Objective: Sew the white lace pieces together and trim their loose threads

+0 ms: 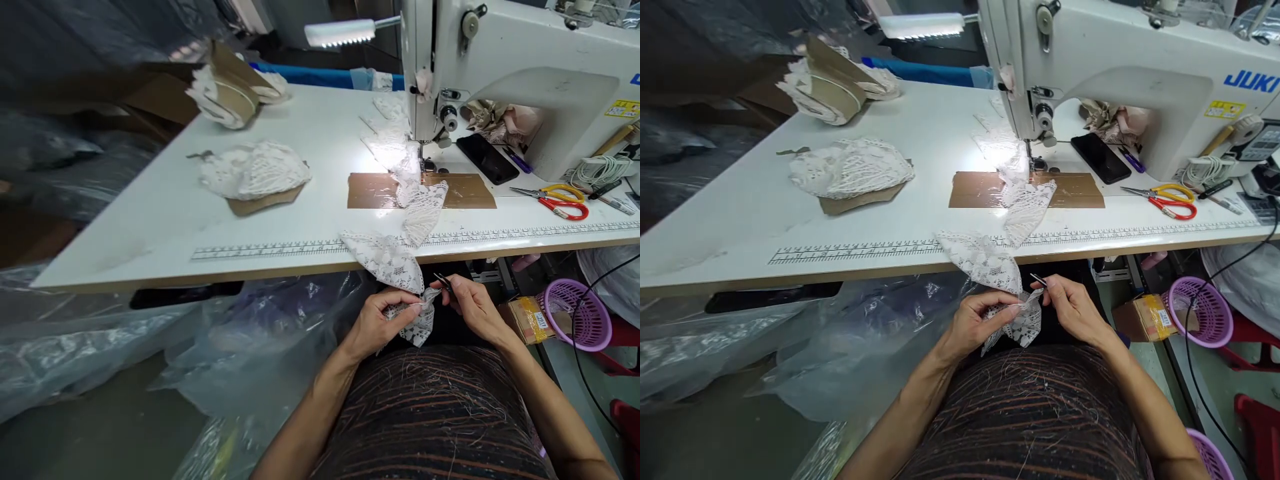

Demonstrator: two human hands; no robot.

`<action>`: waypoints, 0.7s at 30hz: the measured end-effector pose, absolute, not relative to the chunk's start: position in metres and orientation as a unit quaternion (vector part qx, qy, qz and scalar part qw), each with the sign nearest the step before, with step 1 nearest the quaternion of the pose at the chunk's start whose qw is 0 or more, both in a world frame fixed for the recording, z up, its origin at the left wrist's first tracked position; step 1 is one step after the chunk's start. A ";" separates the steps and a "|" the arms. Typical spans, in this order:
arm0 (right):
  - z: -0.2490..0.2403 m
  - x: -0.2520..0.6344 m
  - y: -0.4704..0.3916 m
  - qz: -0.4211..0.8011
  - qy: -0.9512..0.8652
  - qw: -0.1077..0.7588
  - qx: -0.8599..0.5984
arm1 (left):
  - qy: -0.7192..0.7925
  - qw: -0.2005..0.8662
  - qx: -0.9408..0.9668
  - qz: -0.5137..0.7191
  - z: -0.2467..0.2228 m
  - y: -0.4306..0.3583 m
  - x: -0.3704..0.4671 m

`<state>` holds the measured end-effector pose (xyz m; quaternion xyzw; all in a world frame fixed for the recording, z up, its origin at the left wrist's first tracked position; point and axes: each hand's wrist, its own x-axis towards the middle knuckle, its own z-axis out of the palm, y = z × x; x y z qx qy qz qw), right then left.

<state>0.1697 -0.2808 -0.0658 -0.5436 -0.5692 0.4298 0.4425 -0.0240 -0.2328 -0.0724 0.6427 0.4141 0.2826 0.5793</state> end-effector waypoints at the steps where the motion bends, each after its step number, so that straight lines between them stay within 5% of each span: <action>1: -0.066 0.167 -0.279 0.429 -0.578 0.434 -0.541 | 0.410 0.580 0.642 0.288 -0.071 -0.233 -0.028; 8: -0.065 0.150 -0.272 0.394 -0.680 0.349 -0.511 | 0.431 0.585 0.631 0.271 -0.060 -0.235 -0.052; 21: -0.070 0.134 -0.265 0.393 -0.675 0.322 -0.535 | 0.464 0.604 0.589 0.271 -0.060 -0.236 -0.060</action>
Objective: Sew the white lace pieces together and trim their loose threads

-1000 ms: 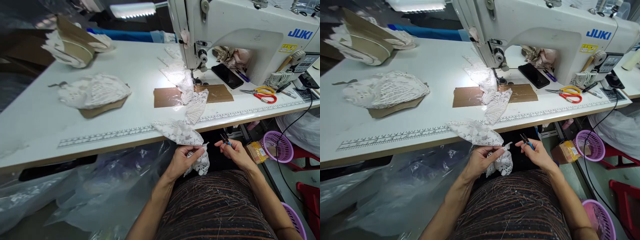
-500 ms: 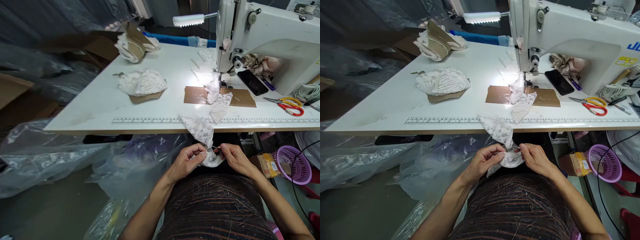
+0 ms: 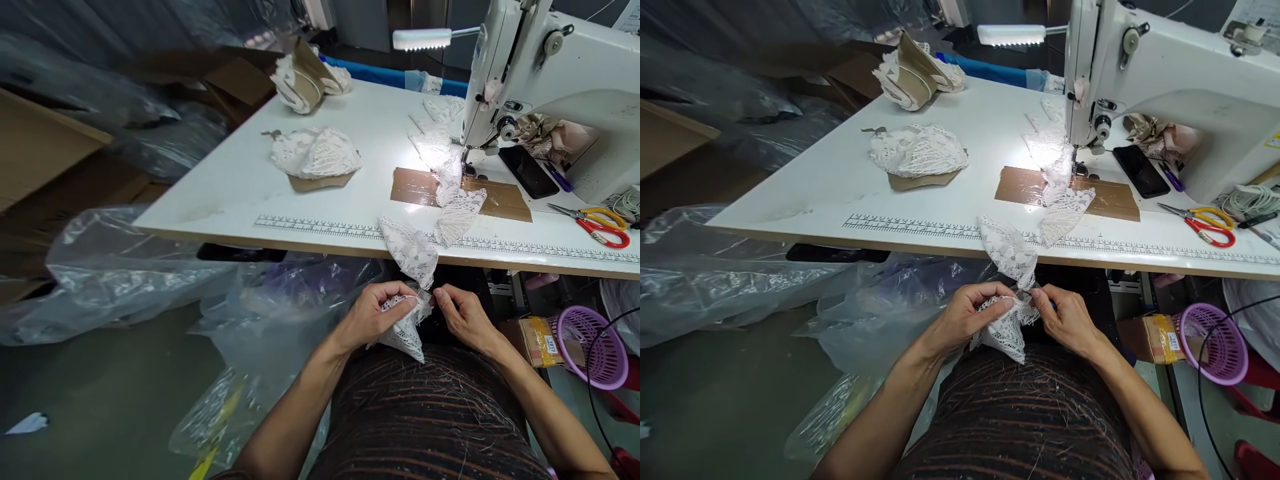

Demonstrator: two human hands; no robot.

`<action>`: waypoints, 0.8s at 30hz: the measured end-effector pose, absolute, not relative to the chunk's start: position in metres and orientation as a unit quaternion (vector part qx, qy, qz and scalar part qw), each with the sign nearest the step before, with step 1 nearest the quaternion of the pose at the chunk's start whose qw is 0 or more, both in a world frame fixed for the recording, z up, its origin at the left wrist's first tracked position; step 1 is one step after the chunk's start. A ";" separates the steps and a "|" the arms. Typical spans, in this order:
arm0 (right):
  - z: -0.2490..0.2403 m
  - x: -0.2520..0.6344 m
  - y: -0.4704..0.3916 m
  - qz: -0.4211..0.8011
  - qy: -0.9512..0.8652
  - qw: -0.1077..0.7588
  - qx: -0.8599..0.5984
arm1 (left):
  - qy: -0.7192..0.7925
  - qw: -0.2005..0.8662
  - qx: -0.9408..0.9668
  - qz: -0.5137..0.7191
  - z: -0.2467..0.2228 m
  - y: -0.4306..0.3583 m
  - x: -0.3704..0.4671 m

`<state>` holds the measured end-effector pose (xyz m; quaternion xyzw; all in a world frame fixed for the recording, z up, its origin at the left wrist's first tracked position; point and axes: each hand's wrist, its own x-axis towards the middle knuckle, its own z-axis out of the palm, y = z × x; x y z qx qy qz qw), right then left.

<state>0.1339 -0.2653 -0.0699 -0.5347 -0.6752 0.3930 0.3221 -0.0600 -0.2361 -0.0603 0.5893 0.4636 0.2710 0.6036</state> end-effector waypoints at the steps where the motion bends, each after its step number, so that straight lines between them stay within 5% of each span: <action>1: -0.070 0.134 -0.266 0.395 -0.677 0.318 -0.534 | 0.461 0.606 0.589 0.271 -0.060 -0.236 -0.060; 24: -0.082 0.125 -0.268 0.407 -0.649 0.358 -0.534 | 0.427 0.645 0.568 0.281 -0.065 -0.232 -0.059</action>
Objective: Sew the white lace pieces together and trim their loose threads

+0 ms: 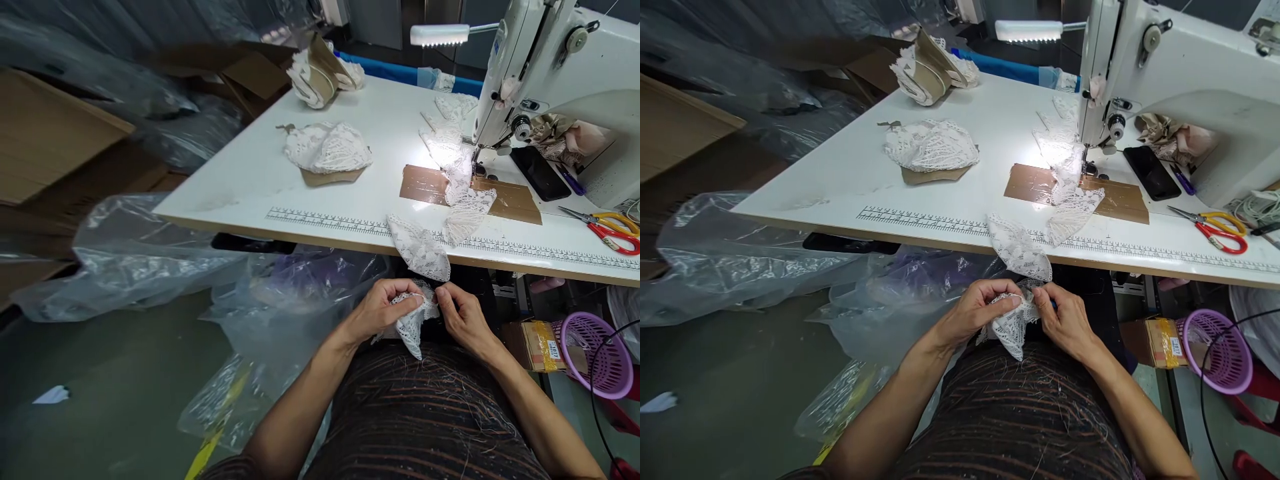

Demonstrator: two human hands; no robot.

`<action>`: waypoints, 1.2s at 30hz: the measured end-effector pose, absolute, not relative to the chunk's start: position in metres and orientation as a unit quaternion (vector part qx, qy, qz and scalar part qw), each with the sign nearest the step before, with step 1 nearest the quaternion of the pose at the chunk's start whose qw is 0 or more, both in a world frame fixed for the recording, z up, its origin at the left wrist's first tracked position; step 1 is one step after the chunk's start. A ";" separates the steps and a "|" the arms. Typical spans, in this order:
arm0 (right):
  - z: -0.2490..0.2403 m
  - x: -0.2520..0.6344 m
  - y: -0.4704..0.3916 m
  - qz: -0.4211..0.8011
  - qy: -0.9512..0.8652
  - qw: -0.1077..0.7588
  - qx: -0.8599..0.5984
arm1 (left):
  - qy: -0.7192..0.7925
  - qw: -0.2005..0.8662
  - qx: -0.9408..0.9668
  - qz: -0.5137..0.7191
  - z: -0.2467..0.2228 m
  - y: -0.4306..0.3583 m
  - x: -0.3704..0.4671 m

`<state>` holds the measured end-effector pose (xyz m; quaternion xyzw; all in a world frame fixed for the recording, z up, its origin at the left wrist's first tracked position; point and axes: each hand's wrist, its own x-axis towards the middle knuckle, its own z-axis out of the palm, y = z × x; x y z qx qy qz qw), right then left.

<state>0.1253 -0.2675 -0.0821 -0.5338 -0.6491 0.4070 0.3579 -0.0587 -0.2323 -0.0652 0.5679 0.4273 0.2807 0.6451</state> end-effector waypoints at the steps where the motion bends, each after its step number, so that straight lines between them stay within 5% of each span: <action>1: -0.084 0.125 -0.269 0.428 -0.637 0.368 -0.525 | 0.425 0.655 0.559 0.281 -0.067 -0.233 -0.058; 7: -0.089 0.135 -0.277 0.564 -0.552 0.380 -0.482 | 0.419 0.713 0.456 0.328 -0.102 -0.233 -0.046; 17: -0.098 0.196 -0.278 0.480 -0.402 0.522 -0.579 | 0.518 0.509 0.656 0.203 -0.153 -0.236 -0.072; 21: -0.117 0.178 -0.260 0.475 -0.398 0.515 -0.592 | 0.528 0.457 0.700 0.148 -0.144 -0.236 -0.075; 30: -0.131 0.124 -0.255 0.605 -0.444 0.424 -0.506 | 0.388 0.640 0.620 0.236 -0.102 -0.231 -0.055; 36: -0.123 0.126 -0.264 0.654 -0.462 0.382 -0.461 | 0.423 0.554 0.638 0.327 -0.109 -0.225 -0.054</action>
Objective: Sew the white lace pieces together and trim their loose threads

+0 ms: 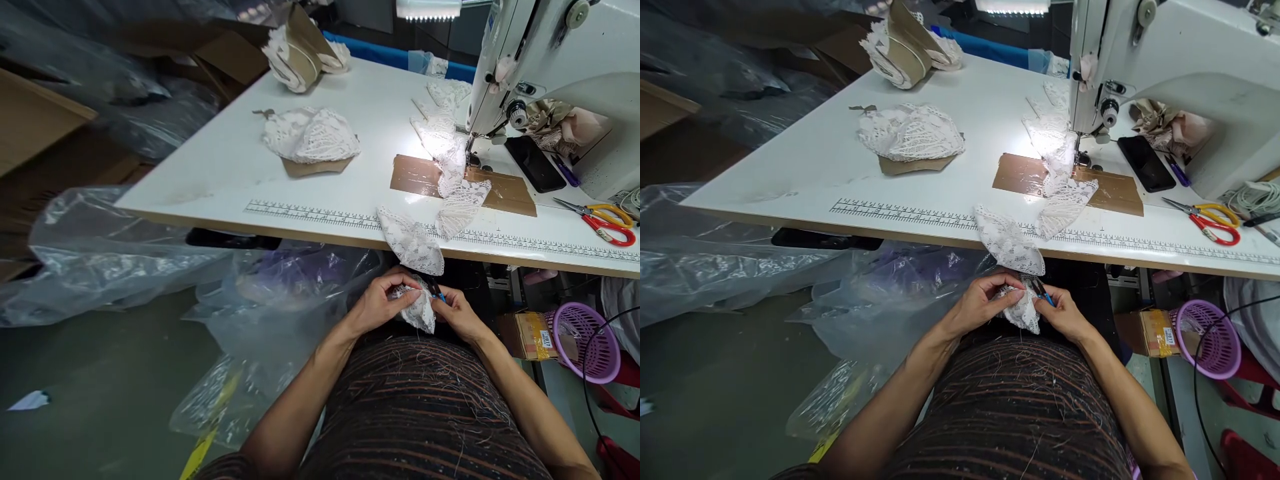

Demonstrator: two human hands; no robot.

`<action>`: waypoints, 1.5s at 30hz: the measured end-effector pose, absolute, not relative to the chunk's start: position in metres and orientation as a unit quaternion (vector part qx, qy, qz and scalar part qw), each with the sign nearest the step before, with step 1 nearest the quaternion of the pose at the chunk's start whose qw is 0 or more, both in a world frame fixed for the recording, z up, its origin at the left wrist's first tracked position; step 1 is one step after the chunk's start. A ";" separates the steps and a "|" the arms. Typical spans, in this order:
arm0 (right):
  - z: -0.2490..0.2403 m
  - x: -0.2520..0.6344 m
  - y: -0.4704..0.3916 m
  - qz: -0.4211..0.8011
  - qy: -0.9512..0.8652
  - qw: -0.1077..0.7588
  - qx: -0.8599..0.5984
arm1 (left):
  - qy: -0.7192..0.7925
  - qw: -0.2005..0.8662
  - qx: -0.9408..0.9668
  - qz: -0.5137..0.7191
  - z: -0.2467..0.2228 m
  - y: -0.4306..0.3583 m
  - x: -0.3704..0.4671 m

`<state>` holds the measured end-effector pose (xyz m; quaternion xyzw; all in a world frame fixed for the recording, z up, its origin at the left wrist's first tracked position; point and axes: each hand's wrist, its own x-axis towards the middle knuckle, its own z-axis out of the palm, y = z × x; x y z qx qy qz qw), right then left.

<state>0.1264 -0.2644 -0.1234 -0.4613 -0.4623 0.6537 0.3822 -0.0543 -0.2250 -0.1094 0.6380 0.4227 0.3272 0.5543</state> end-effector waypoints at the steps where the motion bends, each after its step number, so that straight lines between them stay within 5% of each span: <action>1: -0.123 0.127 -0.265 0.654 -0.467 0.380 -0.459 | 0.418 0.549 0.645 0.327 -0.111 -0.224 -0.055; 17: -0.108 0.135 -0.263 0.609 -0.538 0.342 -0.471 | 0.378 0.539 0.707 0.259 -0.112 -0.216 -0.062; 31: -0.134 0.146 -0.265 0.637 -0.471 0.323 -0.517 | 0.366 0.694 0.587 0.199 -0.145 -0.218 -0.090; 39: -0.168 0.133 -0.245 0.504 -0.464 0.383 -0.620 | 0.476 0.546 0.627 0.287 -0.188 -0.191 -0.079; 45: -0.137 0.131 -0.258 0.408 -0.481 0.477 -0.612 | 0.483 0.485 0.664 0.300 -0.197 -0.203 -0.072</action>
